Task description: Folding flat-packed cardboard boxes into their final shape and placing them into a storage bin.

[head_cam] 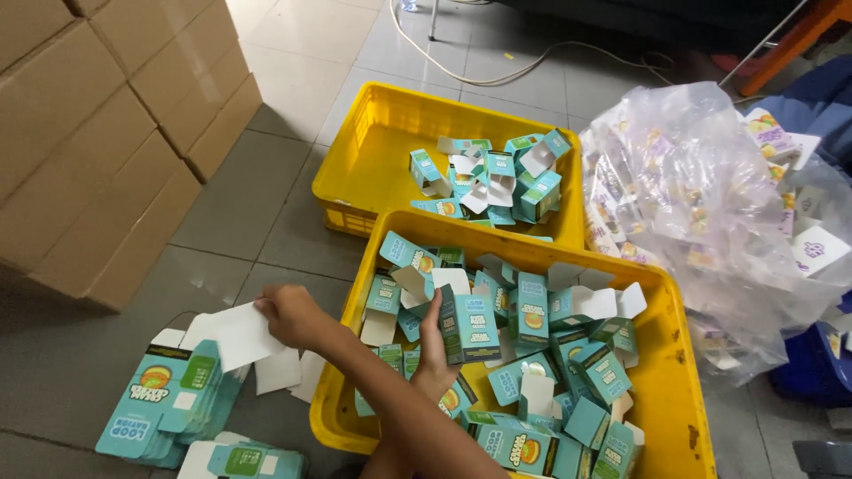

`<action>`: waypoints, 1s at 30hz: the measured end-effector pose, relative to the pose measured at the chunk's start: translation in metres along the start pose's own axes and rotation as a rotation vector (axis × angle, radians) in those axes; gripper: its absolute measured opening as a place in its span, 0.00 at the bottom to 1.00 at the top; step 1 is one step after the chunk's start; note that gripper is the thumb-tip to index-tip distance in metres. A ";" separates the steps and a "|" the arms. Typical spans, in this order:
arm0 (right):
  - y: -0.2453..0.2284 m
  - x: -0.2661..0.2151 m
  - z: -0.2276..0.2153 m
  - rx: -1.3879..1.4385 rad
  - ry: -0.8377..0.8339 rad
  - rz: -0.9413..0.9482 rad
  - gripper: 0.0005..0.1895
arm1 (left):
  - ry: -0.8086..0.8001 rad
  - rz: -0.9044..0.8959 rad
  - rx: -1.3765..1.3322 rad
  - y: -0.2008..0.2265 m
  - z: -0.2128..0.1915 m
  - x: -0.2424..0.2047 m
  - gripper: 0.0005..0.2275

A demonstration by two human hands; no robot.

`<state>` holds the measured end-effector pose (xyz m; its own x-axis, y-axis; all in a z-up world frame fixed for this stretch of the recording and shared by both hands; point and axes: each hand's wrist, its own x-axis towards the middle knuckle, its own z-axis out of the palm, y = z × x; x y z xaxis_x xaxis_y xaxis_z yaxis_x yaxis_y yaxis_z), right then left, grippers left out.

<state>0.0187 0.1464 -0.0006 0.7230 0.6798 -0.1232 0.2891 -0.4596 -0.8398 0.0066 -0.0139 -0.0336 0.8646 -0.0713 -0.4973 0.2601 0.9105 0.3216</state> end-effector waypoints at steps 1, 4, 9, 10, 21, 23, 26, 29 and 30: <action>-0.018 -0.025 -0.021 0.050 0.060 -0.140 0.14 | -0.032 -0.005 -0.010 0.005 0.007 -0.006 0.25; -0.020 -0.081 -0.072 0.232 0.083 -0.316 0.12 | -0.058 -0.026 -0.011 0.015 0.019 -0.016 0.25; 0.057 -0.162 -0.156 0.392 0.252 -0.527 0.14 | -0.084 0.011 -0.062 0.027 -0.006 0.004 0.23; 0.063 -0.179 -0.172 0.547 0.263 -0.359 0.14 | -0.107 0.030 -0.097 0.026 -0.012 0.010 0.21; 0.195 -0.250 -0.251 0.912 0.655 0.025 0.27 | -0.013 -0.028 0.609 0.049 0.049 -0.031 0.47; 0.211 -0.249 -0.247 0.947 0.683 0.023 0.29 | 0.000 -0.030 0.738 0.048 0.038 -0.023 0.37; 0.222 -0.241 -0.234 0.955 0.701 0.068 0.31 | -0.086 -0.089 0.945 0.050 0.075 -0.057 0.50; 0.219 -0.235 -0.232 0.906 0.716 0.111 0.29 | -0.139 -0.036 0.946 0.045 0.053 -0.032 0.48; 0.225 -0.232 -0.230 0.903 0.714 0.107 0.29 | -0.141 -0.031 0.944 0.043 0.041 -0.022 0.48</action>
<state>0.0605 -0.2468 -0.0394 0.9900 0.0514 -0.1315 -0.1406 0.2762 -0.9508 0.0161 0.0099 0.0247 0.8792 -0.1949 -0.4347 0.4701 0.2070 0.8580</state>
